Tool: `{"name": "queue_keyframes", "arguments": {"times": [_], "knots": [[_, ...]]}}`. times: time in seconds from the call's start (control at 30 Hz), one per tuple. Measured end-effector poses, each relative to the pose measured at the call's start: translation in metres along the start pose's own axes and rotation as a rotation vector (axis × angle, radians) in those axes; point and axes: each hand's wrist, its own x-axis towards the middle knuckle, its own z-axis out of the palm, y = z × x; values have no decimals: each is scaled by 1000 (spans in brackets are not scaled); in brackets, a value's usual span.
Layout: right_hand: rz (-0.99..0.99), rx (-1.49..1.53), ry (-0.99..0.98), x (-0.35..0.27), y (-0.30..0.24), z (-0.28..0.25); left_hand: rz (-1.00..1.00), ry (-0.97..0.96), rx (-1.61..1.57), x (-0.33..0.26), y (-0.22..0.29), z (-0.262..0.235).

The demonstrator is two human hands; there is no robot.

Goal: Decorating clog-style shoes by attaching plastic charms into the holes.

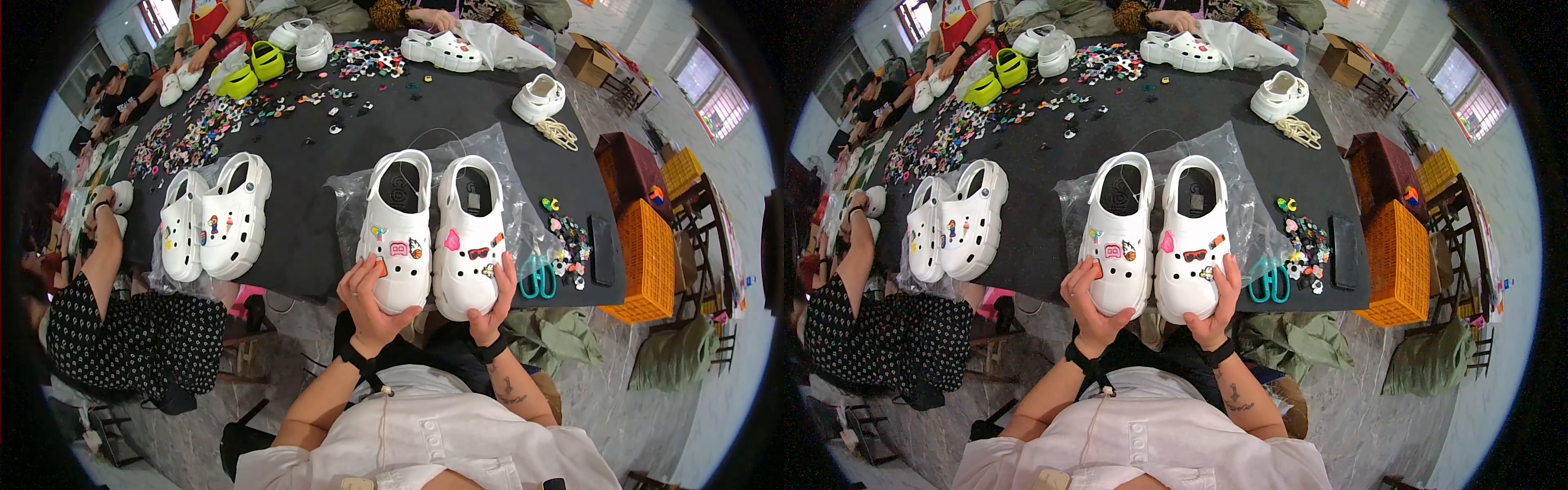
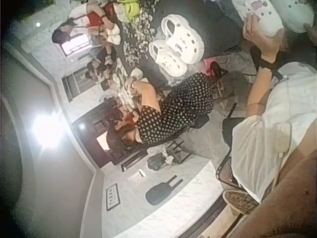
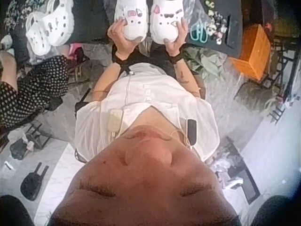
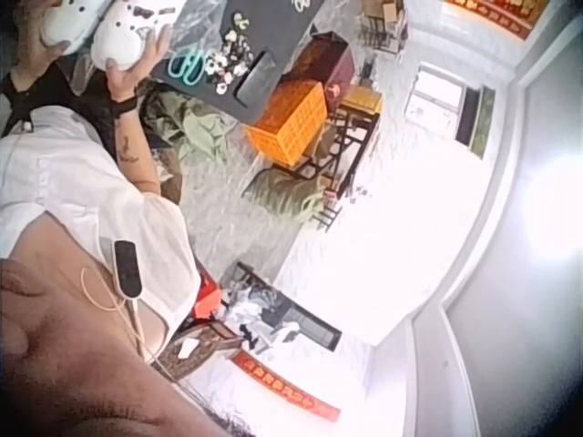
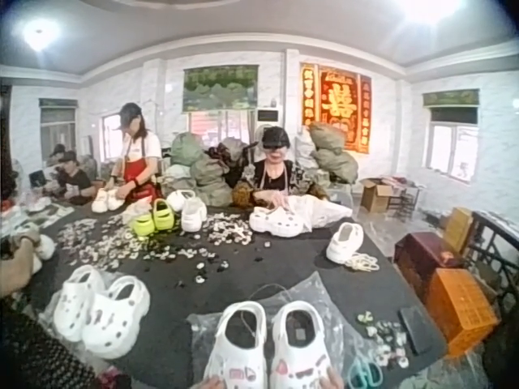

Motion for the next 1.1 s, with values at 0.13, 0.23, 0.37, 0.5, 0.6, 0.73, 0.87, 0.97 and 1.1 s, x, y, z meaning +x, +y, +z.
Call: {"name": "queue_keyframes", "arguments": {"times": [0.13, 0.23, 0.37, 0.5, 0.6, 0.73, 0.87, 0.97, 1.1], "knots": [[1, 1, 4, -1, 1, -1, -43, -44, -30, 6, 8, -6], [-5, -8, 0, -1, 3, -2, -134, -77, -93, 14, 22, -16], [-7, 1, 2, -2, 3, -2, 0, -103, -29, 20, 36, -33], [-14, -2, -7, -1, 4, -2, 116, -360, -78, 50, 60, -36], [-15, 5, 4, -2, 5, -2, 175, -499, -76, 70, 67, -28], [-10, 12, -1, -3, 7, -3, 112, -733, 54, 102, 82, -12], [-5, 32, -15, -2, 4, -3, -31, -814, 25, 130, 69, 11], [-14, 33, -22, -2, 5, -2, -5, -831, 57, 137, 61, 17], [-8, 18, -31, -1, 4, -4, -164, -1035, -69, 149, 58, 13]]}}
